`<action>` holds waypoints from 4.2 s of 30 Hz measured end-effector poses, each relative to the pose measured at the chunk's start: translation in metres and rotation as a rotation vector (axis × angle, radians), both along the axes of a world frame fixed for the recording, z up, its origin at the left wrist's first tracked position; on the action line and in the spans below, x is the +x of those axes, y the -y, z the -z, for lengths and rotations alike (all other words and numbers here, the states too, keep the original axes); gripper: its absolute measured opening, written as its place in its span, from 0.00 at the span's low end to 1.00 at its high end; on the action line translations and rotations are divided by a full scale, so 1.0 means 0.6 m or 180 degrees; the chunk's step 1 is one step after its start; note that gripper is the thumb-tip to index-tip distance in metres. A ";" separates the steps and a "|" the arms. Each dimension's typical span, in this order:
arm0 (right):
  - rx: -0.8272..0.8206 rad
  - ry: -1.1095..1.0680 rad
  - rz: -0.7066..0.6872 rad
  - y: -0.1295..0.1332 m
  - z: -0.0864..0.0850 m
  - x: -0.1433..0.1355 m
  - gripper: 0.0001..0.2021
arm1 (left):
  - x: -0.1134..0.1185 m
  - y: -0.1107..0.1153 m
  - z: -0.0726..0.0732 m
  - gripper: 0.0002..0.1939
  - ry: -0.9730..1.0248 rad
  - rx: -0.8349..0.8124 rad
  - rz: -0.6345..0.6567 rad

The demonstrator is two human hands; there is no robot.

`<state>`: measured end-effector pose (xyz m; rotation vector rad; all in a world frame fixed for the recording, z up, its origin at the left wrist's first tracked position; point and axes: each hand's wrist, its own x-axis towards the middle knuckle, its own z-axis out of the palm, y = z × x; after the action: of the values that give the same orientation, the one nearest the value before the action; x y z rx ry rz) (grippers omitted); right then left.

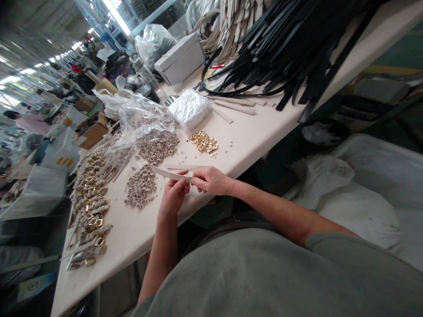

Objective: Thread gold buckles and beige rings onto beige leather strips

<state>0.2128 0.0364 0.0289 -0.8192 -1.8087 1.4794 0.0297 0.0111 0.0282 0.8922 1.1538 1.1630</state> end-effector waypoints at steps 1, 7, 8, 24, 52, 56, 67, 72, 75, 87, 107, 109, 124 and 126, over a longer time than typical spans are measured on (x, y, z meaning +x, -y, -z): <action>-0.0032 -0.0032 -0.0064 0.000 -0.002 0.001 0.16 | -0.001 -0.002 -0.002 0.17 -0.0014 -0.0033 0.0134; 0.0028 0.0062 -0.0422 -0.009 -0.009 0.010 0.14 | 0.004 -0.008 -0.013 0.15 0.0772 -0.0631 0.0327; 0.0051 0.0103 -0.0441 -0.012 -0.009 0.011 0.13 | 0.005 -0.007 -0.014 0.14 0.0916 -0.0726 0.0333; 0.0915 0.1337 0.0980 0.002 -0.018 -0.017 0.10 | 0.027 0.006 0.007 0.21 0.0474 -0.0064 -0.0152; 0.0515 0.1084 0.0465 -0.001 -0.022 -0.022 0.12 | 0.033 0.024 0.030 0.22 0.0218 0.0198 -0.0778; 0.0937 0.1222 0.0416 0.002 -0.022 -0.012 0.15 | 0.037 0.025 0.035 0.21 0.0120 0.0232 -0.0806; 0.0960 0.0839 0.0104 -0.001 0.010 -0.004 0.20 | 0.039 0.020 0.027 0.22 0.0037 0.0116 -0.0479; 0.0933 0.0920 0.0100 -0.011 0.015 0.003 0.19 | 0.036 0.021 0.027 0.18 0.0218 0.0188 -0.0619; 0.0823 0.0679 0.0617 -0.020 0.030 0.020 0.17 | 0.002 0.015 0.022 0.18 0.0702 0.0194 -0.1064; 0.0910 0.0521 0.1557 -0.017 0.071 0.033 0.12 | -0.362 -0.092 -0.067 0.10 0.0644 0.0531 -0.3077; 0.2375 0.2582 0.1212 -0.048 0.008 0.012 0.09 | -0.224 0.015 -0.043 0.21 -0.0323 0.0825 -0.1854; 0.2516 0.2814 0.1016 -0.046 -0.002 0.003 0.10 | -0.182 0.042 -0.033 0.21 -0.0320 0.0741 -0.1744; -0.0360 0.0192 0.0799 -0.020 -0.018 0.036 0.14 | -0.034 0.076 0.000 0.25 -0.0044 0.0081 -0.0725; -0.0833 -0.0051 0.0522 -0.003 -0.022 0.041 0.16 | -0.030 0.072 -0.008 0.28 0.0139 0.0239 -0.0853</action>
<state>0.2372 0.0383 0.0422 -1.0530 -1.5156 1.6285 0.0119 -0.0324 0.0328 0.7804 1.2265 1.4444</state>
